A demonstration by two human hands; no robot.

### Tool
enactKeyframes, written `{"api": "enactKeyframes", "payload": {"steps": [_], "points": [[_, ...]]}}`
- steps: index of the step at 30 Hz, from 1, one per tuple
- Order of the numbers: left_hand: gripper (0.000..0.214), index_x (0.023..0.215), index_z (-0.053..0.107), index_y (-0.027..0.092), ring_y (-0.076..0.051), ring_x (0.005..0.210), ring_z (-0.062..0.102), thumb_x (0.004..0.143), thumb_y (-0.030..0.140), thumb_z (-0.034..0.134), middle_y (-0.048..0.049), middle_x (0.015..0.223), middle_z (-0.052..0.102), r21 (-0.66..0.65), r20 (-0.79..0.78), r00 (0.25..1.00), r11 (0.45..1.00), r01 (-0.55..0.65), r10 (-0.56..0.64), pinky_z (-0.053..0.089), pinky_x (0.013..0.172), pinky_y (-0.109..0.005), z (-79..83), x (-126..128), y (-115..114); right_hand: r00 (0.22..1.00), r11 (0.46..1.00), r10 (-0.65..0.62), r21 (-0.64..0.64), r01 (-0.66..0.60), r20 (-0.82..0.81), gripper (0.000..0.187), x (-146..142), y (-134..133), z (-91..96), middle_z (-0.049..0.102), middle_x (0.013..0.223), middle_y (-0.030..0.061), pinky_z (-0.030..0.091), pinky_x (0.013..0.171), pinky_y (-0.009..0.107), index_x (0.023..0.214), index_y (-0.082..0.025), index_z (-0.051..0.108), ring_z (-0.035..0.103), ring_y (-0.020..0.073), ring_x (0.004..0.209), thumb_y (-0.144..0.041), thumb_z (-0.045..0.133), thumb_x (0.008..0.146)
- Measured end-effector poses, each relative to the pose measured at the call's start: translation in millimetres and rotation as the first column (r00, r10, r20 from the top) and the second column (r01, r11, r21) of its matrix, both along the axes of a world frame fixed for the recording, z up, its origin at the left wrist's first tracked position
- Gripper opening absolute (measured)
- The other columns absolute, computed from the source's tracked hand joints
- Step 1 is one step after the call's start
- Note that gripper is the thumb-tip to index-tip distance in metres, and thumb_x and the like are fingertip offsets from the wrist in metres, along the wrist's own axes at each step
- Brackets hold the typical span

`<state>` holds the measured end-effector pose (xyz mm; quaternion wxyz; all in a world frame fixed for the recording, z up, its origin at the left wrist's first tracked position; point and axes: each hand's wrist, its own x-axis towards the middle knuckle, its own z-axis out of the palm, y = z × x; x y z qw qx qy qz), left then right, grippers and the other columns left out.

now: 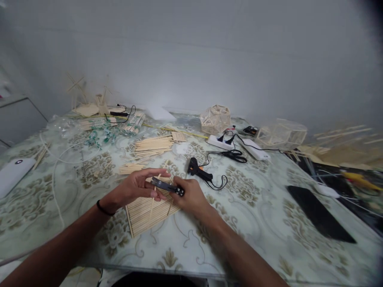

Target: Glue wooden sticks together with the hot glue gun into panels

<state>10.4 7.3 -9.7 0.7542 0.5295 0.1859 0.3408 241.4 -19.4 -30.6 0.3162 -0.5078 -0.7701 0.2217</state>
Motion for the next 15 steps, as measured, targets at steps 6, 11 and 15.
{"api": "enactKeyframes", "payload": {"steps": [6,11,15], "points": [[0.049,0.131,0.070,0.023,-0.023,0.091,0.081,0.084,0.018,0.084,-0.0129,0.130,0.074,0.074,-0.165,0.986,0.997,-0.028,0.040,0.062,0.080,-0.029,-4.0,-1,0,0.905,0.978,-0.130,-0.201,0.050,-0.405,0.037,4,5,7.9,0.052,0.055,-0.0034,0.035,0.053,0.026,0.080,-0.016,0.071,0.045,0.0127,0.052,-0.052,0.064,0.088],[0.036,0.123,0.073,0.018,-0.023,0.095,0.080,0.090,0.029,0.079,-0.0107,0.097,0.084,0.072,-0.357,0.924,0.982,0.175,-0.139,0.060,0.085,-0.029,-3.0,5,-7,0.819,0.919,-0.144,-0.382,-0.098,-0.555,0.049,2,5,5.7,0.050,0.049,-0.0052,0.036,0.049,0.026,0.092,-0.014,0.075,0.045,0.0122,0.047,-0.062,0.067,0.086],[0.030,0.114,0.077,0.016,-0.022,0.093,0.080,0.088,0.031,0.079,-0.0118,0.099,0.084,0.106,-0.414,0.899,0.973,0.205,-0.145,0.061,0.084,-0.028,-3.7,9,-9,0.766,0.898,-0.154,-0.412,-0.155,-0.624,0.046,-2,5,4.2,0.053,0.051,-0.0053,0.037,0.047,0.025,0.088,-0.016,0.073,0.047,0.0117,0.045,-0.060,0.078,0.076]]}}
